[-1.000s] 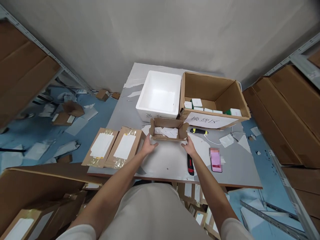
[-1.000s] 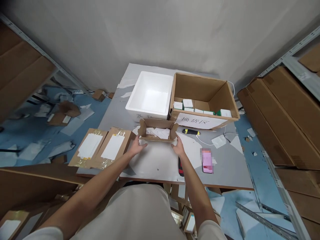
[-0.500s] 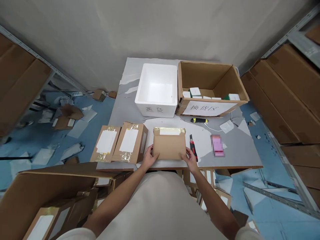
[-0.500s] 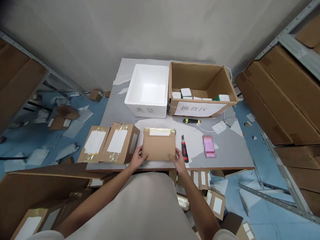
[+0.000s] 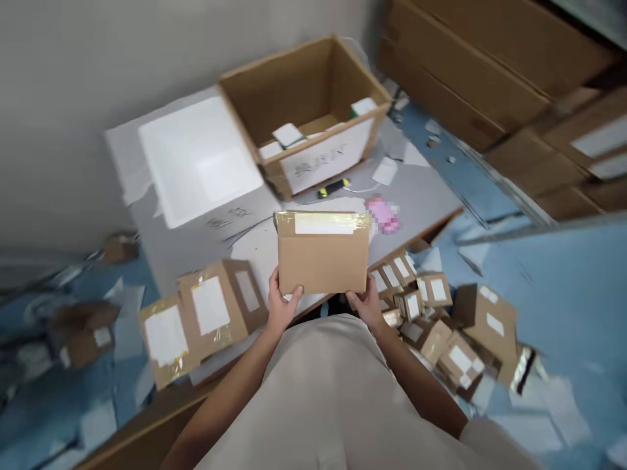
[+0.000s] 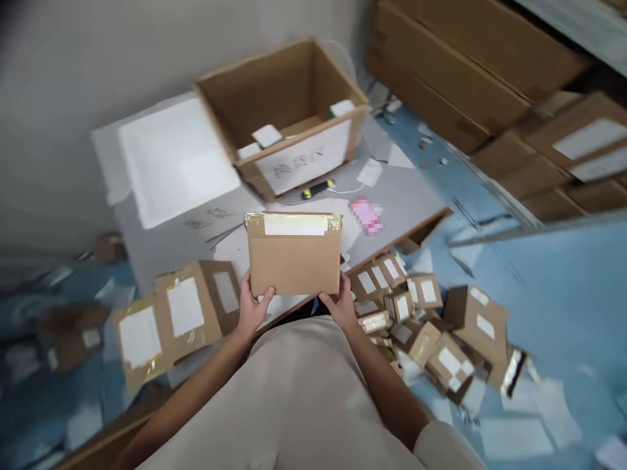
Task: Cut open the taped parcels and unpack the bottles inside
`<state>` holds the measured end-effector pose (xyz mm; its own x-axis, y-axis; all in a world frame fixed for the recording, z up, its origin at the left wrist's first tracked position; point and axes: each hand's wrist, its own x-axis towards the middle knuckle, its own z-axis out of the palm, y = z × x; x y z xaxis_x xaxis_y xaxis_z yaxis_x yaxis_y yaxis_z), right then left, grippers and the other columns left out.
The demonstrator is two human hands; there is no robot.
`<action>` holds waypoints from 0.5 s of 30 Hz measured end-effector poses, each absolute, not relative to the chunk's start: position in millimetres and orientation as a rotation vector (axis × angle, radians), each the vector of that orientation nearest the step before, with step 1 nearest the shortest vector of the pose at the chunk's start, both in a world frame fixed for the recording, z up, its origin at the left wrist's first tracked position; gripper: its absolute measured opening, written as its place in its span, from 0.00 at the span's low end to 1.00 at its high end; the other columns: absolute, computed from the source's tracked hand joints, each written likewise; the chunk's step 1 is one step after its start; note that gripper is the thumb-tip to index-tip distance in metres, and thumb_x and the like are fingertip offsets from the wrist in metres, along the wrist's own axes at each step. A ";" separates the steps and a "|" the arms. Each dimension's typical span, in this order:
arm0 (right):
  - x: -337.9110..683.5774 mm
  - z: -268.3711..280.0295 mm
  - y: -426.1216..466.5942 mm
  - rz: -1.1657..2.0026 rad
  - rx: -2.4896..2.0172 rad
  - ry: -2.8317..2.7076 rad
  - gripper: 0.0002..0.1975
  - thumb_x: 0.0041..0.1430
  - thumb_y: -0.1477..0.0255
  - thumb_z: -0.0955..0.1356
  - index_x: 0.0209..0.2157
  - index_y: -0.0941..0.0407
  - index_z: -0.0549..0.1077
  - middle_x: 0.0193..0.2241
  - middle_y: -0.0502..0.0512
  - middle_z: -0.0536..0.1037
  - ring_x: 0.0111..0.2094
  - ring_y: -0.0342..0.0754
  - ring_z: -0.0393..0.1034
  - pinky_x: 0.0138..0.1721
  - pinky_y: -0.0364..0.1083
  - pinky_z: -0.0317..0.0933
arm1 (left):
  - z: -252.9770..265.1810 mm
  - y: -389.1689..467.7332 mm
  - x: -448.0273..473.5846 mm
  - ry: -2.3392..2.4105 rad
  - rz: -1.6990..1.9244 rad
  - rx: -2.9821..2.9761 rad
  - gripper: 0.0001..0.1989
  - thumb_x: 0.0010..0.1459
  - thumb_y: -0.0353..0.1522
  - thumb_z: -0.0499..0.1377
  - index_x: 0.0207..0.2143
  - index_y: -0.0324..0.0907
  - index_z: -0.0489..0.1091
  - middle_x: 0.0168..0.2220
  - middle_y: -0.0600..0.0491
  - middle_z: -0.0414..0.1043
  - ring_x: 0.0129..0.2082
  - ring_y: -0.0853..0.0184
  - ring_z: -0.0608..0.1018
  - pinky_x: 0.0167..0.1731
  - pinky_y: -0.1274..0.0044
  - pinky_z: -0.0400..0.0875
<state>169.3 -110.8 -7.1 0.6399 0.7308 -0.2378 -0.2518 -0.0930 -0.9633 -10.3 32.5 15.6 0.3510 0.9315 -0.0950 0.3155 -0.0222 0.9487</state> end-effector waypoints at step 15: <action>119.1 -13.2 -305.3 0.119 -1.997 0.463 0.43 0.48 0.57 0.69 0.63 0.54 0.51 0.63 0.67 0.53 0.62 0.62 0.52 0.49 0.57 0.65 | -19.6 -52.1 174.2 -0.018 -0.295 1.819 0.43 0.52 0.32 0.61 0.65 0.47 0.42 0.62 0.41 0.56 0.54 0.57 0.72 0.54 0.63 0.65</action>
